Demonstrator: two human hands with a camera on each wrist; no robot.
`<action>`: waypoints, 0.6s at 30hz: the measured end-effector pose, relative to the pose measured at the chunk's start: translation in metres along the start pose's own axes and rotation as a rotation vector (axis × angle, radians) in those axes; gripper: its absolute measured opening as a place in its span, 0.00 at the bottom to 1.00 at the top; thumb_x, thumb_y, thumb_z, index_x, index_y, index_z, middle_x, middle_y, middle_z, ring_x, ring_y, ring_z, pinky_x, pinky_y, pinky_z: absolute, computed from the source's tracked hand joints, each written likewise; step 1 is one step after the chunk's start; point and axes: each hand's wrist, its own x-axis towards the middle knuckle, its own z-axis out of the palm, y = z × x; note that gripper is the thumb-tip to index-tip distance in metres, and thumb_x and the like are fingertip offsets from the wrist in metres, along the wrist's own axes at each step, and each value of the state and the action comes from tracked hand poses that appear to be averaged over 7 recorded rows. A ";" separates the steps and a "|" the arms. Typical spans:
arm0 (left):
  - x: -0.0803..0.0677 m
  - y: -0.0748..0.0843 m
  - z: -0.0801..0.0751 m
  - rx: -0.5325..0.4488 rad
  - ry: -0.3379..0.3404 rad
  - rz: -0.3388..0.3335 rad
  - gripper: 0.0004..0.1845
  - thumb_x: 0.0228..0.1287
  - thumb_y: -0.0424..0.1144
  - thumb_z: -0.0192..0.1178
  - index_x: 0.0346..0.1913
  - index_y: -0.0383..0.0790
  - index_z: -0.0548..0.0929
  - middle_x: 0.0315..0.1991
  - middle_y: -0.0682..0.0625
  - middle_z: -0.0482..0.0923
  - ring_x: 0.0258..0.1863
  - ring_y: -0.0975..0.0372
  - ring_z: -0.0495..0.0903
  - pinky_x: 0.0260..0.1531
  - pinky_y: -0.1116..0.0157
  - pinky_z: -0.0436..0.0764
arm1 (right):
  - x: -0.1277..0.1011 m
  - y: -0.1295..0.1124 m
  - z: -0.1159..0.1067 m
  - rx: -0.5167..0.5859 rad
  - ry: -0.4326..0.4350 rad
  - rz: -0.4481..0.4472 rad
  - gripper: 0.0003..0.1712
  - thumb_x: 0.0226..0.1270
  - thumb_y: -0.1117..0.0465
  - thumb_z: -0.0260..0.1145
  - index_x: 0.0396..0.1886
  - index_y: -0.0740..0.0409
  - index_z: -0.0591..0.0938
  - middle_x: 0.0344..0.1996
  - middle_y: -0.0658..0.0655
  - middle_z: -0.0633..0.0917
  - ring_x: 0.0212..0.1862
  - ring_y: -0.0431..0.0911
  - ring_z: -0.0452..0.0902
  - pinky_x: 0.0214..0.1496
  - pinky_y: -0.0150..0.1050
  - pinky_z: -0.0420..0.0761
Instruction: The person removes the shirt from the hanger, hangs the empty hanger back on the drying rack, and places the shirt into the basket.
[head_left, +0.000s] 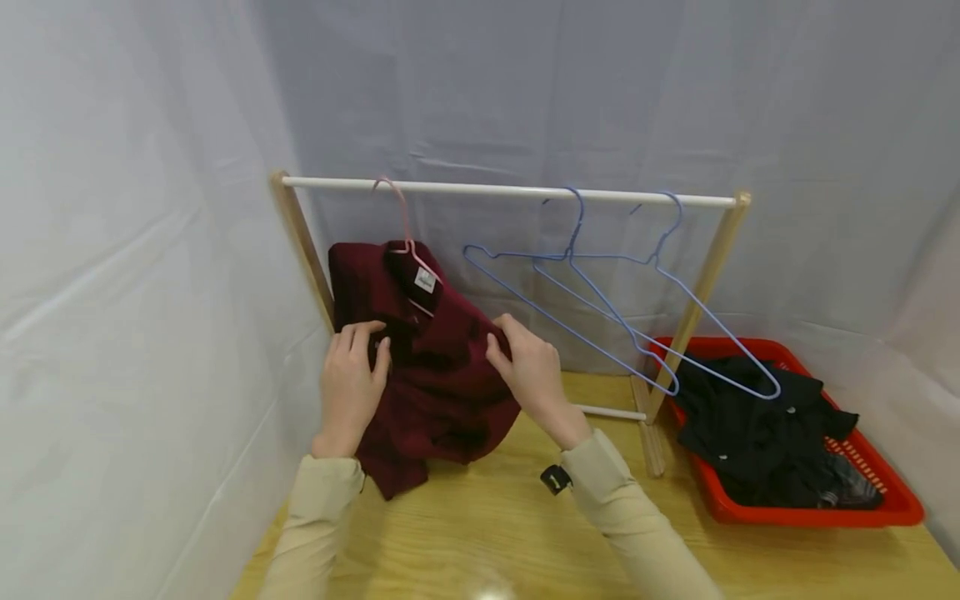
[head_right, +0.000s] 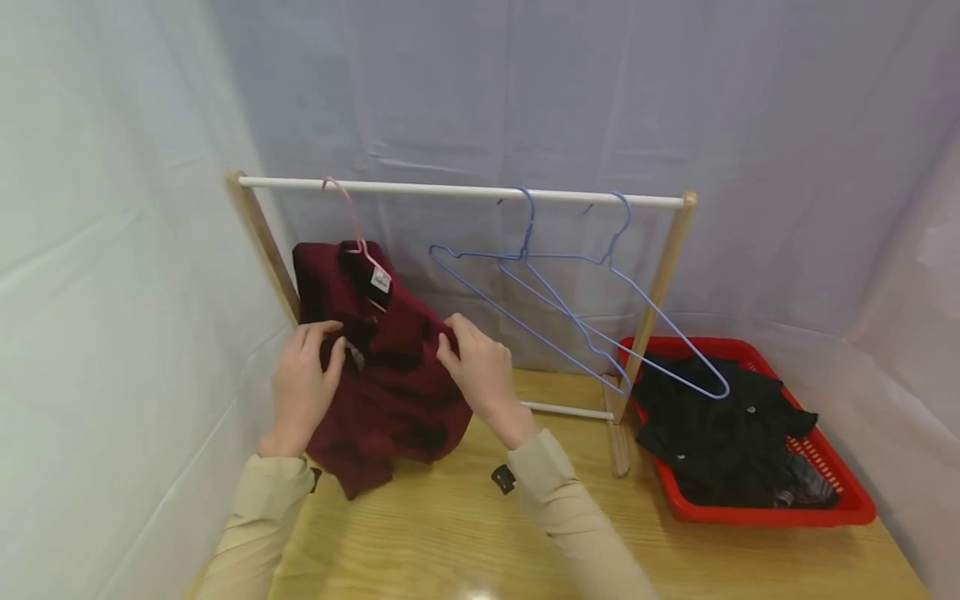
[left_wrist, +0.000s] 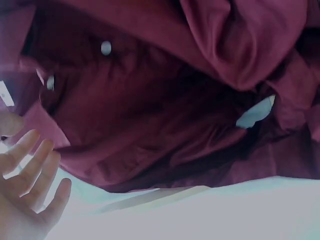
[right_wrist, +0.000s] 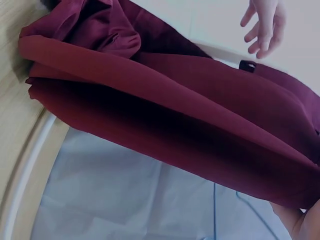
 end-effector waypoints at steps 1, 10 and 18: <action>0.003 -0.002 0.000 0.000 0.005 -0.007 0.12 0.71 0.34 0.63 0.53 0.34 0.82 0.47 0.37 0.80 0.43 0.42 0.78 0.45 0.46 0.78 | -0.003 0.002 -0.002 0.004 0.004 -0.006 0.04 0.70 0.63 0.63 0.41 0.58 0.80 0.31 0.55 0.87 0.22 0.48 0.76 0.21 0.45 0.75; 0.034 -0.015 0.001 0.036 0.007 -0.023 0.18 0.72 0.34 0.62 0.60 0.32 0.77 0.56 0.34 0.75 0.53 0.39 0.74 0.54 0.45 0.75 | -0.025 0.021 -0.014 0.039 -0.017 -0.050 0.04 0.67 0.66 0.65 0.41 0.59 0.80 0.27 0.54 0.84 0.20 0.42 0.67 0.21 0.38 0.70; 0.052 -0.031 0.009 0.062 -0.040 0.081 0.19 0.75 0.33 0.58 0.65 0.36 0.78 0.63 0.36 0.76 0.58 0.38 0.74 0.59 0.43 0.72 | -0.038 0.029 -0.018 0.058 -0.034 -0.060 0.04 0.67 0.66 0.66 0.40 0.58 0.80 0.29 0.53 0.85 0.21 0.42 0.68 0.21 0.39 0.71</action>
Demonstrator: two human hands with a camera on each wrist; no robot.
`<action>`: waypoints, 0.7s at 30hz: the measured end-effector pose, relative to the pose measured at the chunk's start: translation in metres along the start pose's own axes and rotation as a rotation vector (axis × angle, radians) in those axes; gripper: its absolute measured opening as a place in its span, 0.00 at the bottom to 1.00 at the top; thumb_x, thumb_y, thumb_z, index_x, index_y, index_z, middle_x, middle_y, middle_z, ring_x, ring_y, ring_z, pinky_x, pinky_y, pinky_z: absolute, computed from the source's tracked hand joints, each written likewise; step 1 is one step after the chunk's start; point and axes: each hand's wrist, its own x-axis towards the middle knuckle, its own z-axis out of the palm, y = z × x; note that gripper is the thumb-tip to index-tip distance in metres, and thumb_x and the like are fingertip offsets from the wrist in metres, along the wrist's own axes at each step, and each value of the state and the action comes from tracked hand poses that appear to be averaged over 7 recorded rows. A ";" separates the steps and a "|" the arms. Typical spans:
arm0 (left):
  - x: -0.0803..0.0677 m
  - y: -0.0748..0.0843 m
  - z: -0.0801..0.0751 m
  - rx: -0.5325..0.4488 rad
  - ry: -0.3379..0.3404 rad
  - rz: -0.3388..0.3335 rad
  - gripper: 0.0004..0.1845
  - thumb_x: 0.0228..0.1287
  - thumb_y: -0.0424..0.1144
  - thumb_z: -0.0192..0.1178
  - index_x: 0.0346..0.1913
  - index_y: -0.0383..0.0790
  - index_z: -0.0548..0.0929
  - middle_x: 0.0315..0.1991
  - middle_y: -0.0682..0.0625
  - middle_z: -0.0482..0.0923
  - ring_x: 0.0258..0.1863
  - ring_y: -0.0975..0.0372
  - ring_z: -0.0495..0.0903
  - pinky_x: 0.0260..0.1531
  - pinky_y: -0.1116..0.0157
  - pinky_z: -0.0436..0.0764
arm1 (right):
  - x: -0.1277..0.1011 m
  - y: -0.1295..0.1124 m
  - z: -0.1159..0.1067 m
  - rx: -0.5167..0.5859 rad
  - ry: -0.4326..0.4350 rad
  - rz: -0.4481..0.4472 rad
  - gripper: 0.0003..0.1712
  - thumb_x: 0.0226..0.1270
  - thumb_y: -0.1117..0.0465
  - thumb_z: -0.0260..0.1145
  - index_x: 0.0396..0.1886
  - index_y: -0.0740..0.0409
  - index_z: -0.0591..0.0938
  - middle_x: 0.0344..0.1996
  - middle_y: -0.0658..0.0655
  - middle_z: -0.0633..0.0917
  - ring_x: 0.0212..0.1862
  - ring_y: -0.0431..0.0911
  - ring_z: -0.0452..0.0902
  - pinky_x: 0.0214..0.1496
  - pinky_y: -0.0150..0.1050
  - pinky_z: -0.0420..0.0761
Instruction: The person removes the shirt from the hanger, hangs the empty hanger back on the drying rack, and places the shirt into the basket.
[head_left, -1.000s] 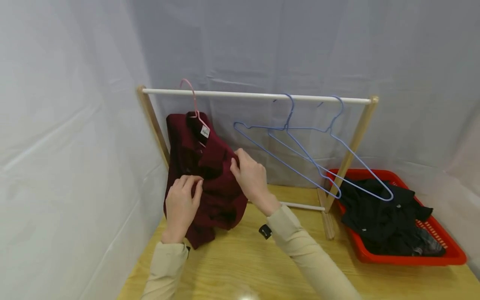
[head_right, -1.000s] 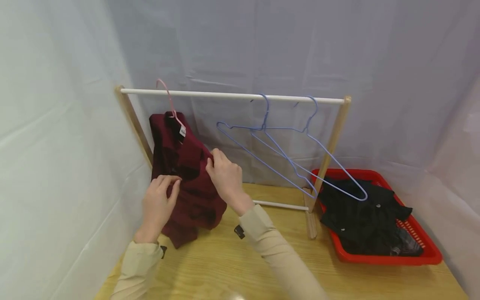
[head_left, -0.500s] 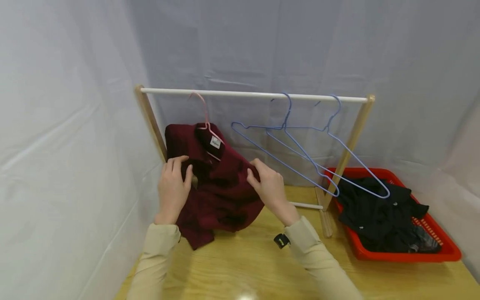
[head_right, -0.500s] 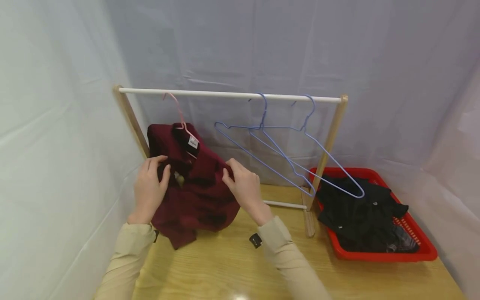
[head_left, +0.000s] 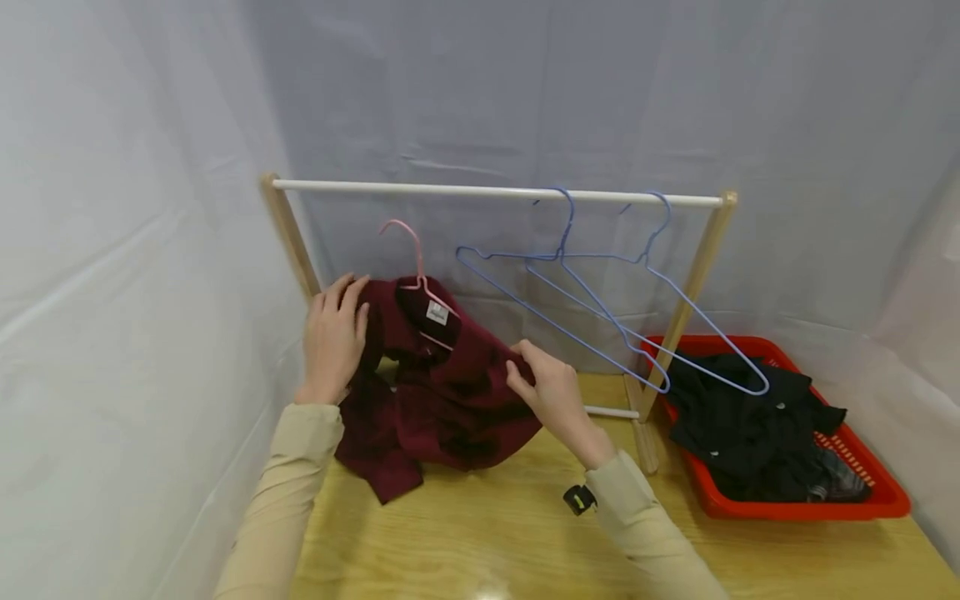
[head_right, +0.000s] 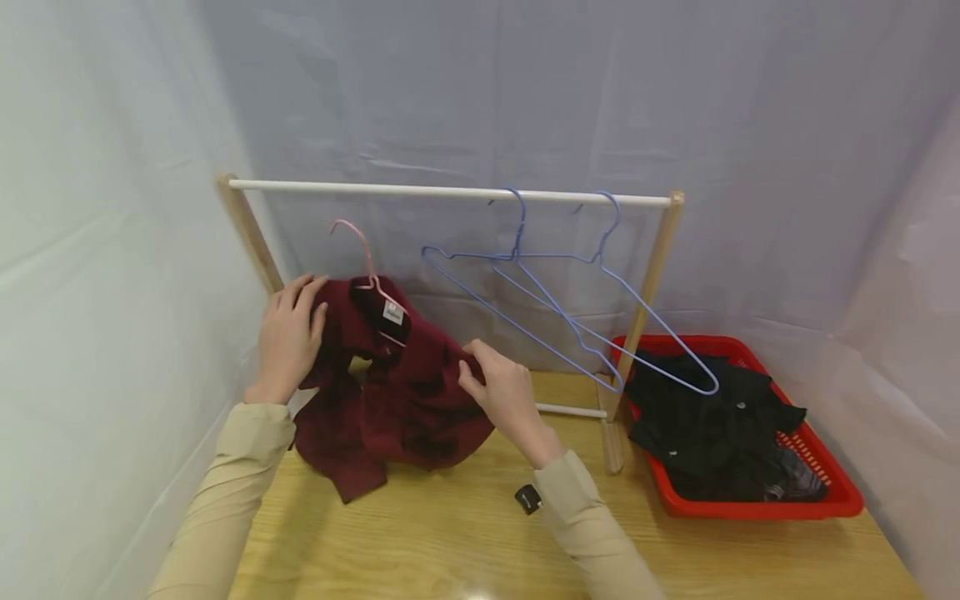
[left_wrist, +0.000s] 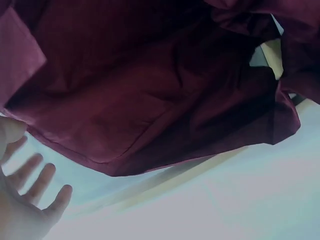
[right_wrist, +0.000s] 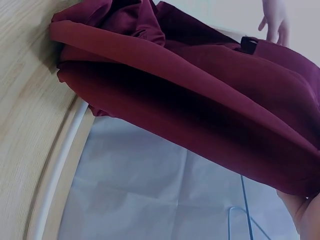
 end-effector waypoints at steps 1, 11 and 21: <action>0.000 -0.001 0.001 0.002 -0.006 0.014 0.18 0.75 0.33 0.58 0.63 0.37 0.80 0.62 0.37 0.77 0.58 0.39 0.74 0.58 0.42 0.72 | -0.001 0.000 -0.001 0.005 -0.004 -0.004 0.05 0.67 0.66 0.66 0.40 0.58 0.80 0.29 0.53 0.86 0.21 0.42 0.70 0.21 0.39 0.72; -0.001 -0.005 0.005 -0.030 0.034 0.015 0.05 0.71 0.36 0.63 0.42 0.41 0.87 0.42 0.43 0.87 0.46 0.47 0.82 0.58 0.42 0.68 | -0.009 0.005 -0.009 0.017 -0.049 -0.032 0.05 0.67 0.65 0.65 0.41 0.56 0.80 0.32 0.51 0.86 0.23 0.41 0.72 0.23 0.38 0.73; -0.013 0.002 0.006 -0.027 0.018 0.035 0.06 0.68 0.39 0.66 0.41 0.41 0.89 0.36 0.43 0.87 0.38 0.47 0.84 0.58 0.41 0.69 | -0.020 0.013 -0.023 0.042 -0.024 0.013 0.05 0.65 0.66 0.68 0.38 0.56 0.81 0.29 0.50 0.85 0.26 0.41 0.75 0.27 0.40 0.76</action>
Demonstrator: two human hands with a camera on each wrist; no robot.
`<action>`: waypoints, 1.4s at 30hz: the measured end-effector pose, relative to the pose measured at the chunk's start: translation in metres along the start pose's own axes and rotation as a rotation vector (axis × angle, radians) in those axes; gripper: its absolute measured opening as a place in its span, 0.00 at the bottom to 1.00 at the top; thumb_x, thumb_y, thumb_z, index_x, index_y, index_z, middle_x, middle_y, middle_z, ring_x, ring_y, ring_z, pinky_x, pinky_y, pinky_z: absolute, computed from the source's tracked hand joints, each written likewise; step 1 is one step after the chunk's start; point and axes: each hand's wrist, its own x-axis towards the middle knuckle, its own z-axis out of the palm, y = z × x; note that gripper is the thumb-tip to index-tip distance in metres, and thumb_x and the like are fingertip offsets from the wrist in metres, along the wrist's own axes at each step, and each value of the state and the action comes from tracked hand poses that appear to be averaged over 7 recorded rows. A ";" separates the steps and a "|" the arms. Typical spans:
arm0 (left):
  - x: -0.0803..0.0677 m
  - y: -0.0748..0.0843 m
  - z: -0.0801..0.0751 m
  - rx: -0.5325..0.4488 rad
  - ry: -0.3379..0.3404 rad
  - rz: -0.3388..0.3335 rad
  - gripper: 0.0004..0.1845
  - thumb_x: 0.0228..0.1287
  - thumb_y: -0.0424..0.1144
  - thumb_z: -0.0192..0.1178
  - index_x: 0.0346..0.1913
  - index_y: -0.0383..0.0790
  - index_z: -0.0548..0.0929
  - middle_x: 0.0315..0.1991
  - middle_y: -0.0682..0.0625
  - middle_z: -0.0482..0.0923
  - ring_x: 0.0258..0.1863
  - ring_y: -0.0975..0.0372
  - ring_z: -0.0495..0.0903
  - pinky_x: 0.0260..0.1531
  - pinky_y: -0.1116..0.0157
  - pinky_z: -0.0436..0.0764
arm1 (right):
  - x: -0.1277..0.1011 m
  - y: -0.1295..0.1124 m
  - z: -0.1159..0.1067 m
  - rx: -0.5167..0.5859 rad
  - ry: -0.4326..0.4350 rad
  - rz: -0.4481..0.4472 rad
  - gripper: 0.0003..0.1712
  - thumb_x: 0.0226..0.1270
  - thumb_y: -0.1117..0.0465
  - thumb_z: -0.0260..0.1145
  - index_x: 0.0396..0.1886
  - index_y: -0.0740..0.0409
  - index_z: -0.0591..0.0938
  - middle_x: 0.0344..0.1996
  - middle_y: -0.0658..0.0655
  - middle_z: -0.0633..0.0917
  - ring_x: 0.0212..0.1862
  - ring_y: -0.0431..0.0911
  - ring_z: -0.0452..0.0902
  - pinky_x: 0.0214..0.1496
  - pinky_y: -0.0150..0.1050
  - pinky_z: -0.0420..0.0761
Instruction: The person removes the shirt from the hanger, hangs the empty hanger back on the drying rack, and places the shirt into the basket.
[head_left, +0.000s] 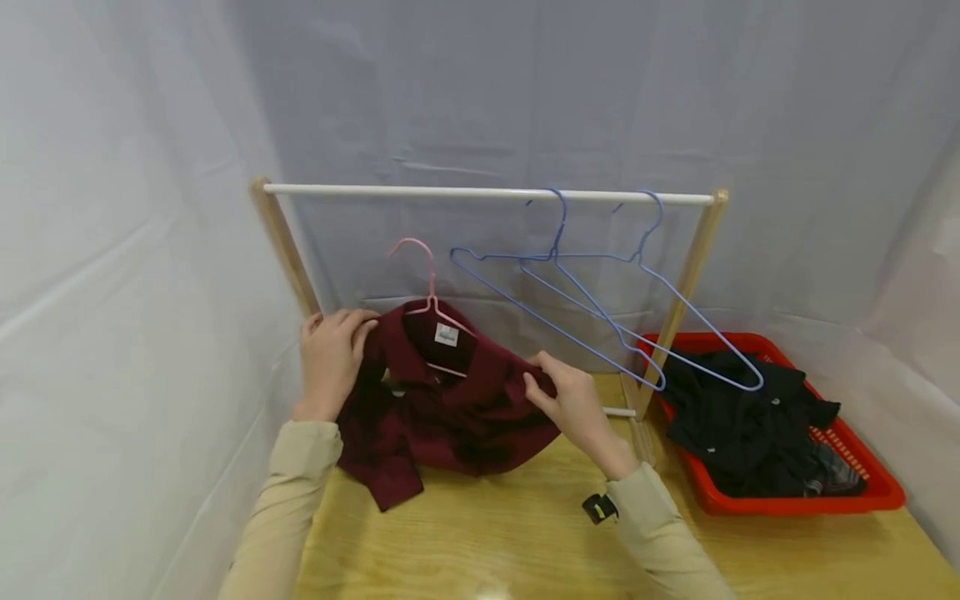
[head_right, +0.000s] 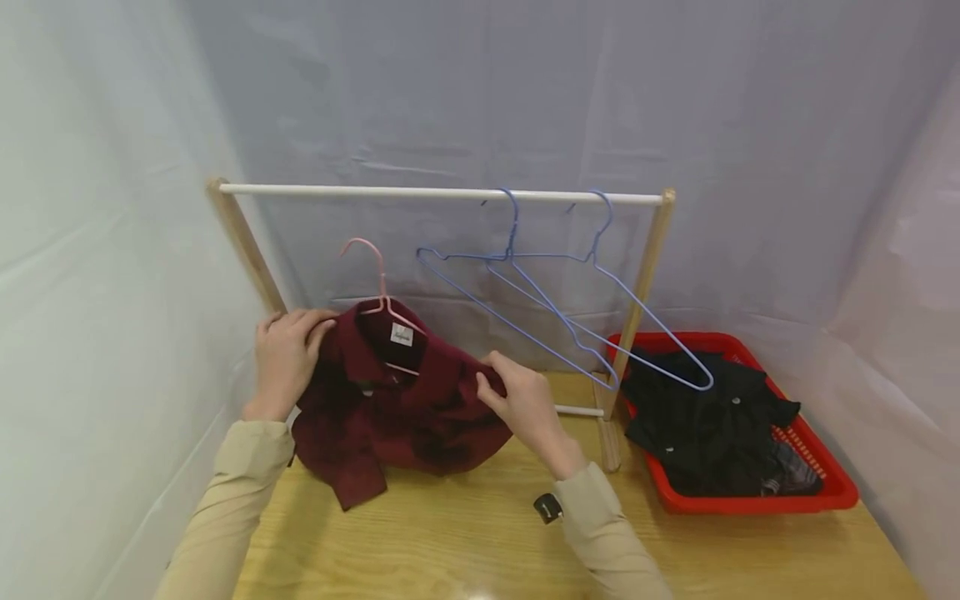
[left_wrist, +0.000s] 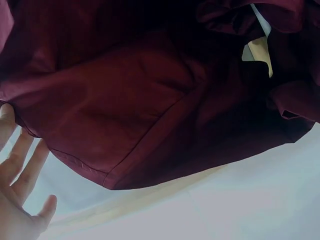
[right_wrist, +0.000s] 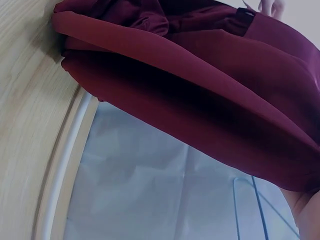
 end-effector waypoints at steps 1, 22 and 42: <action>-0.001 0.001 0.000 -0.003 -0.003 0.003 0.06 0.69 0.40 0.65 0.41 0.42 0.89 0.35 0.43 0.87 0.38 0.47 0.84 0.58 0.42 0.69 | -0.001 0.001 -0.001 0.001 0.003 0.002 0.05 0.65 0.66 0.68 0.38 0.56 0.81 0.29 0.50 0.85 0.26 0.41 0.75 0.27 0.40 0.76; -0.033 0.021 0.002 -0.131 -0.094 -0.051 0.11 0.64 0.45 0.71 0.33 0.39 0.87 0.29 0.45 0.83 0.26 0.49 0.81 0.30 0.50 0.78 | -0.030 0.022 -0.031 -0.069 0.030 0.077 0.07 0.61 0.66 0.73 0.37 0.55 0.83 0.25 0.52 0.86 0.24 0.42 0.79 0.26 0.39 0.76; -0.067 0.040 0.004 -0.258 -0.207 -0.105 0.08 0.62 0.43 0.72 0.32 0.42 0.87 0.31 0.49 0.84 0.34 0.58 0.82 0.36 0.56 0.80 | -0.064 0.029 -0.053 -0.115 0.030 0.172 0.09 0.58 0.68 0.76 0.35 0.56 0.84 0.25 0.52 0.86 0.25 0.43 0.80 0.28 0.41 0.77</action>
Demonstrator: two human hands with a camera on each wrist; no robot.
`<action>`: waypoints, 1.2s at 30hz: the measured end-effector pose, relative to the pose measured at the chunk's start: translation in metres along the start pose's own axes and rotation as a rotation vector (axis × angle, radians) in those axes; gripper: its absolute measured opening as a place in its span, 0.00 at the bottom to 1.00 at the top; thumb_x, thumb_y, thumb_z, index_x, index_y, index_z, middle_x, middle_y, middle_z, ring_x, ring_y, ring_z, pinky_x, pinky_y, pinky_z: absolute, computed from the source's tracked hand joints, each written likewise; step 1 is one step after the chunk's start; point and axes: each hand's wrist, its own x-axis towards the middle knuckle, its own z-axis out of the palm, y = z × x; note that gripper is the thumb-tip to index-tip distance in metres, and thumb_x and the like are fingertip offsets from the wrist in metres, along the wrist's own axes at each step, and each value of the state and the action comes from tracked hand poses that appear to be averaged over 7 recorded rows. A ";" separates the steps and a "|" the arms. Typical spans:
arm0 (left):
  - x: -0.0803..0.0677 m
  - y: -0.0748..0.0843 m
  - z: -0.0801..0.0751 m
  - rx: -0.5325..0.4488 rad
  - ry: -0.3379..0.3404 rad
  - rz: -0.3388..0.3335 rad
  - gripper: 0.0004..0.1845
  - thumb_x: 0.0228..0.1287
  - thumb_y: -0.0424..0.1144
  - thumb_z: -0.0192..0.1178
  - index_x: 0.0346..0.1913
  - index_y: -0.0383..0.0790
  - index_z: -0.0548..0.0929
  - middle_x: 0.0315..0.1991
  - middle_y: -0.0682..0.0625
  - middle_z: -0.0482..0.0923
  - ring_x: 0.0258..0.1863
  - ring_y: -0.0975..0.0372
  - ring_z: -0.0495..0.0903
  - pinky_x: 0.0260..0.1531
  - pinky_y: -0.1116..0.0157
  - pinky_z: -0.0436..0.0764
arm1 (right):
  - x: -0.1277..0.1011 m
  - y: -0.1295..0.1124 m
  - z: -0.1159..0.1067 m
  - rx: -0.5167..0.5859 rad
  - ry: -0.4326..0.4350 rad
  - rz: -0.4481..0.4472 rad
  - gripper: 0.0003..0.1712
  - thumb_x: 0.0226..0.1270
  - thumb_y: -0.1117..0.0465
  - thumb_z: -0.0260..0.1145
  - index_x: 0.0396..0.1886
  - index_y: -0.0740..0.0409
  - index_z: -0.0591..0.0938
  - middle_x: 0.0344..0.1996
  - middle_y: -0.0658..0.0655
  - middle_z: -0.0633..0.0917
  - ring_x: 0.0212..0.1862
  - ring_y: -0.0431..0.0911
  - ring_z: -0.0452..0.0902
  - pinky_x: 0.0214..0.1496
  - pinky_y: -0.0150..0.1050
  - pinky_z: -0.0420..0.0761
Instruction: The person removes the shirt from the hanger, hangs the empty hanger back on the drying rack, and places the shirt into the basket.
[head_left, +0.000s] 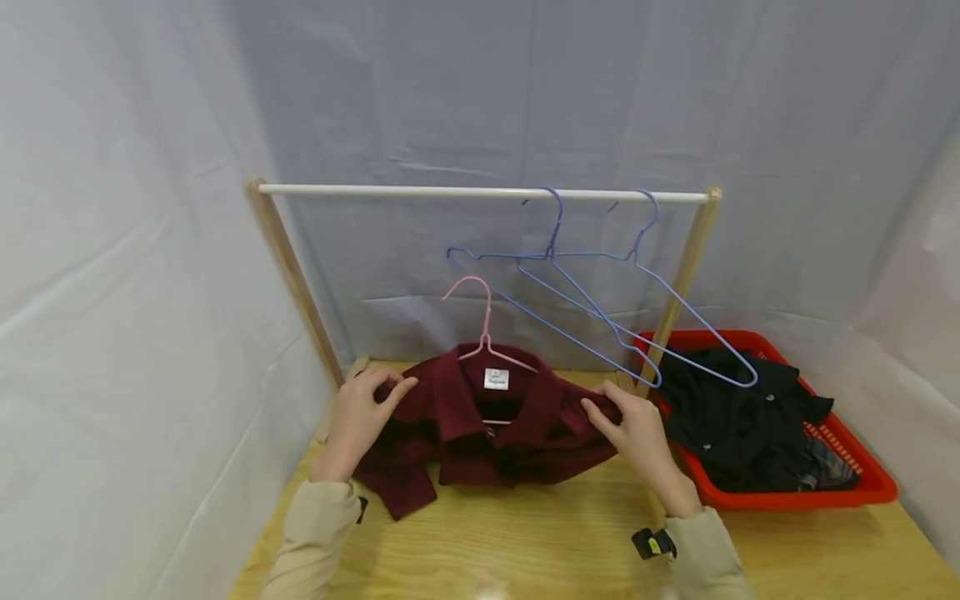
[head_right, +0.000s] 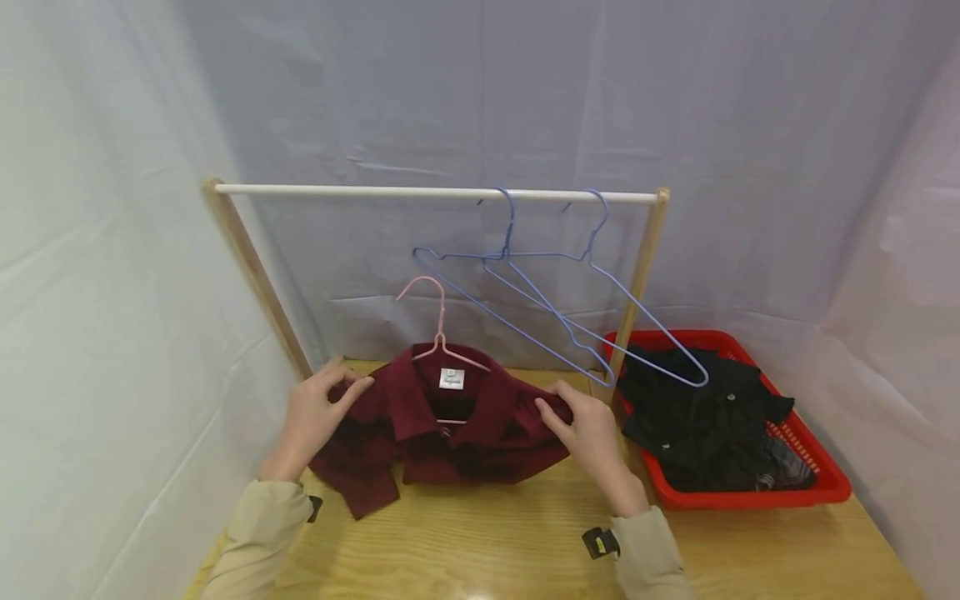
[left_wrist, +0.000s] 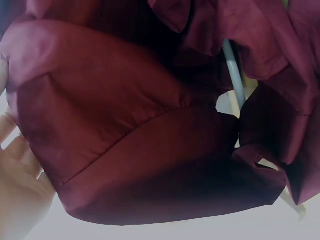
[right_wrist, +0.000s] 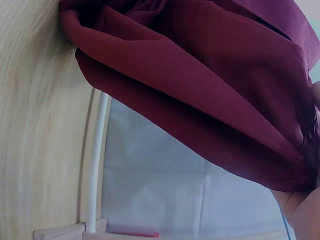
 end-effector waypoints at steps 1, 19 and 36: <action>-0.001 0.000 0.001 -0.009 -0.006 -0.003 0.08 0.62 0.42 0.72 0.33 0.41 0.87 0.31 0.49 0.85 0.34 0.58 0.83 0.37 0.56 0.80 | -0.002 0.001 -0.001 0.000 0.001 0.001 0.09 0.58 0.68 0.76 0.35 0.56 0.84 0.26 0.52 0.86 0.25 0.42 0.80 0.28 0.41 0.77; -0.023 -0.001 0.004 -0.063 -0.084 0.012 0.05 0.61 0.37 0.71 0.40 0.43 0.89 0.34 0.52 0.83 0.35 0.60 0.82 0.38 0.58 0.80 | -0.025 0.015 -0.025 -0.005 -0.020 0.087 0.11 0.56 0.70 0.76 0.36 0.54 0.85 0.27 0.50 0.87 0.27 0.40 0.77 0.33 0.34 0.75; -0.048 0.004 0.002 -0.135 -0.160 -0.052 0.03 0.69 0.35 0.65 0.39 0.46 0.88 0.34 0.58 0.83 0.33 0.65 0.80 0.37 0.61 0.80 | -0.055 0.027 -0.052 0.001 -0.060 0.207 0.12 0.57 0.70 0.76 0.36 0.51 0.85 0.28 0.47 0.86 0.28 0.35 0.72 0.36 0.24 0.69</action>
